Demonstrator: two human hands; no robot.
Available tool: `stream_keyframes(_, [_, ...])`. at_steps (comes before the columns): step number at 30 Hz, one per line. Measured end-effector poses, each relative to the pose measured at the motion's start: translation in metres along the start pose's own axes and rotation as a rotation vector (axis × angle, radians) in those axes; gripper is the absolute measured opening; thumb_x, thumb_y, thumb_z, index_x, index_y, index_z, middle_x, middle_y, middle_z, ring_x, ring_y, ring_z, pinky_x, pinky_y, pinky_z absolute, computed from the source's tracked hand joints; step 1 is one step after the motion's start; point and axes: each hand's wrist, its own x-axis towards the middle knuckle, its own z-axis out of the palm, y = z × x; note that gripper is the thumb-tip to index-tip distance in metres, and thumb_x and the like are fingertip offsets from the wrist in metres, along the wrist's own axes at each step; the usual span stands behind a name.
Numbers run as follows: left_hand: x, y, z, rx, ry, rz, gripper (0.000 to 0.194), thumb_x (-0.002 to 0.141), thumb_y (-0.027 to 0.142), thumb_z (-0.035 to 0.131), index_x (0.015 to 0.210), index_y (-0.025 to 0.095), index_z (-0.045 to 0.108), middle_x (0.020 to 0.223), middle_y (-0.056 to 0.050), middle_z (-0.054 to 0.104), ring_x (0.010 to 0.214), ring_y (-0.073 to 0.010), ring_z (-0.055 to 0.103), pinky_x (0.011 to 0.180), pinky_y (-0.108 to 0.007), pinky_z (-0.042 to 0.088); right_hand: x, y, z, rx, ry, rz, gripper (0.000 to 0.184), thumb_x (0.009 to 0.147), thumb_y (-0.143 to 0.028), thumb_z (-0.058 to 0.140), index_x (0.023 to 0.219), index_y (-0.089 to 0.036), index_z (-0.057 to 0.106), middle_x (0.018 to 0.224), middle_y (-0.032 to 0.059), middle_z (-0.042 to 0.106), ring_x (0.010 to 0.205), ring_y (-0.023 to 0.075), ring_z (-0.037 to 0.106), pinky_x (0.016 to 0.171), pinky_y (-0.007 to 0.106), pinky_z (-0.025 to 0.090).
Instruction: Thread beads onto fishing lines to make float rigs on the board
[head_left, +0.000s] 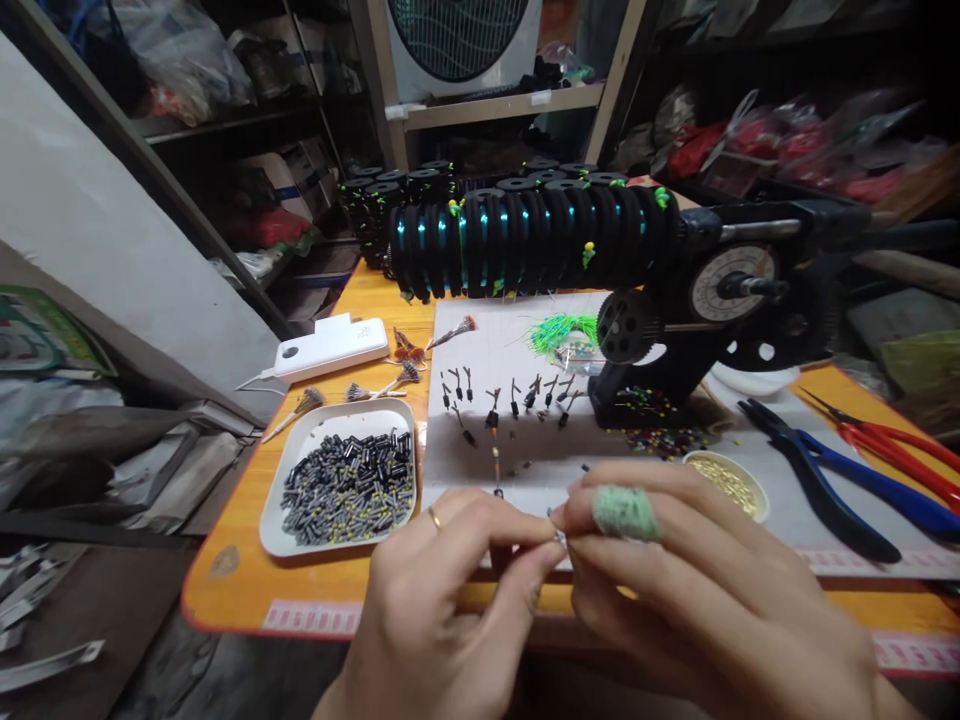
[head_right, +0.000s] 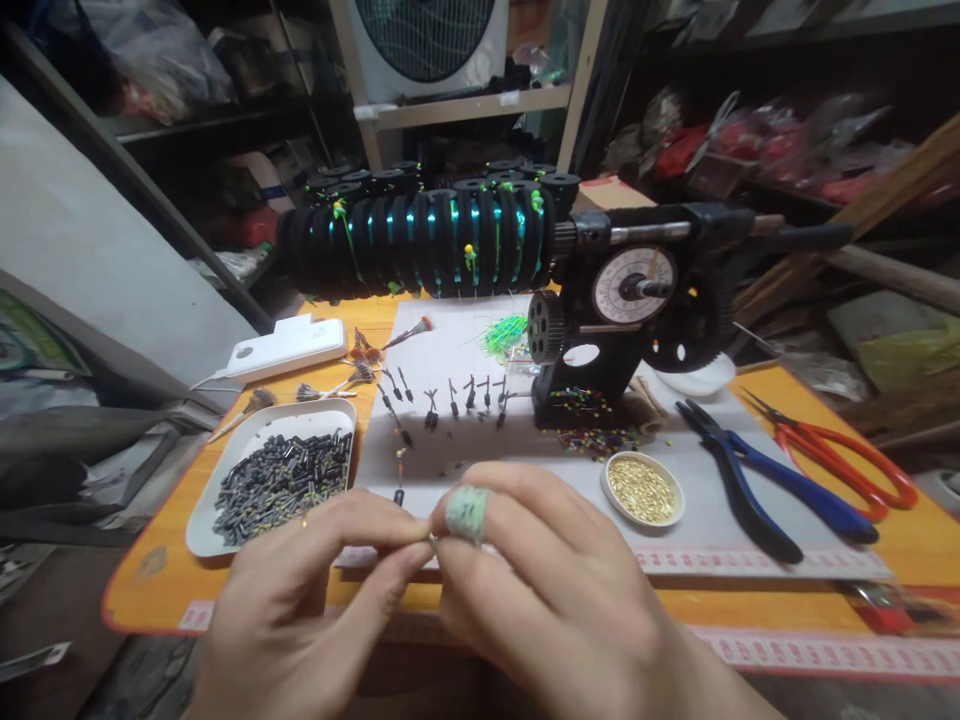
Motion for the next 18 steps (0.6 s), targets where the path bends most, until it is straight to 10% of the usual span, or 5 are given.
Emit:
stream_keyframes(11, [-0.001,-0.007,-0.003,0.282,-0.098,0.366,0.011,0.092,0.003,0.065,0.098,0.012,0.067,0.076,-0.005,0.076,0.065,-0.0150,0.066,0.064,-0.028,0.059,0.005,0.006,0.004,0.145,-0.003,0.034,0.018,0.086,0.000,0.063,0.090,-0.017,0.060,0.082,0.0015,0.069,0.081,0.0118,0.061,0.075,0.022,0.052])
stream_keyframes(18, [-0.011,-0.001,0.023,-0.034,0.151,-0.155,0.019,0.075,0.004,0.060,0.077,0.023,0.061,0.064,0.009,0.061,0.054,-0.0038,0.057,0.055,-0.011,0.047,-0.008,0.005,0.014,0.121,-0.004,0.122,0.018,0.095,-0.007,0.055,0.103,-0.023,0.056,0.097,0.0007,0.069,0.093,0.0115,0.066,0.082,0.020,0.051])
